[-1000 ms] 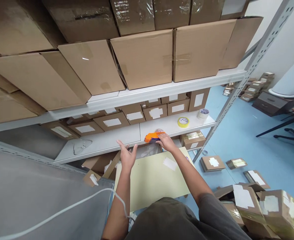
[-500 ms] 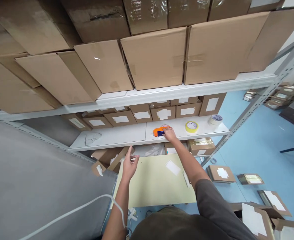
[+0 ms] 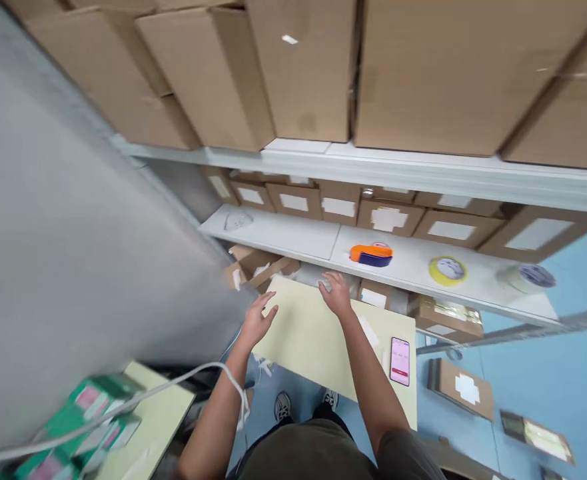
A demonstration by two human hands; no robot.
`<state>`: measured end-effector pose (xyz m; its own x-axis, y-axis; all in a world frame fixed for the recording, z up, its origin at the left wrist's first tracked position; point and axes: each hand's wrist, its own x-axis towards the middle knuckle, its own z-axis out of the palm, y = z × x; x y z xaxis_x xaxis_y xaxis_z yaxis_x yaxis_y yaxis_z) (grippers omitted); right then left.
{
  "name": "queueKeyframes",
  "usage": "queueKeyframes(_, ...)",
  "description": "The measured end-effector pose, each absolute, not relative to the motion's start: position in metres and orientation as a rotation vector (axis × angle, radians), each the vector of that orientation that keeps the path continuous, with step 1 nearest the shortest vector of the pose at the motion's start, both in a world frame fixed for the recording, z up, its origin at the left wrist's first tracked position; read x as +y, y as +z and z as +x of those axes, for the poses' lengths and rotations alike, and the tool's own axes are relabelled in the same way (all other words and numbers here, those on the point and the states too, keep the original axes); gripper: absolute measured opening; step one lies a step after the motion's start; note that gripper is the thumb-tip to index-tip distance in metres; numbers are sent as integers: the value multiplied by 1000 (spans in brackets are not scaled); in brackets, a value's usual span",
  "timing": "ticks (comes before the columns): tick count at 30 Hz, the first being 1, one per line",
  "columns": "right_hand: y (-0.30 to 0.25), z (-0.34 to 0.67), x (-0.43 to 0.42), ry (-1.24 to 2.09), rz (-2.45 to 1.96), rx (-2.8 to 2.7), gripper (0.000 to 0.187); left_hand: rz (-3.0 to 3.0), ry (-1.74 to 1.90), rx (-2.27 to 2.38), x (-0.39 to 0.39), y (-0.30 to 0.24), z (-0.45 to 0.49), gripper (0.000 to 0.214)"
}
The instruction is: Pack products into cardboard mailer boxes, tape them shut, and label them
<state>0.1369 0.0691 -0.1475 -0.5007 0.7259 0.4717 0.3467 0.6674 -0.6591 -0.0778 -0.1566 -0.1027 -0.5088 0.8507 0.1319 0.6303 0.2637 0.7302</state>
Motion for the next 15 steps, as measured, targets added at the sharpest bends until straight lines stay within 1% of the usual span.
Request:
queueKeyframes(3, -165, 100, 26, 779, -718, -2128, 27, 1312, 1022, 2379, -196, -104, -94, 43)
queueKeyframes(8, -178, 34, -51, 1008, -564, -2233, 28, 1162, 988, 2557, -284, -115, -118, 42)
queueKeyframes(15, -184, -74, -198, 1216, -226, -2512, 32, 742, 1056, 2767, -472, -146, -171, 45)
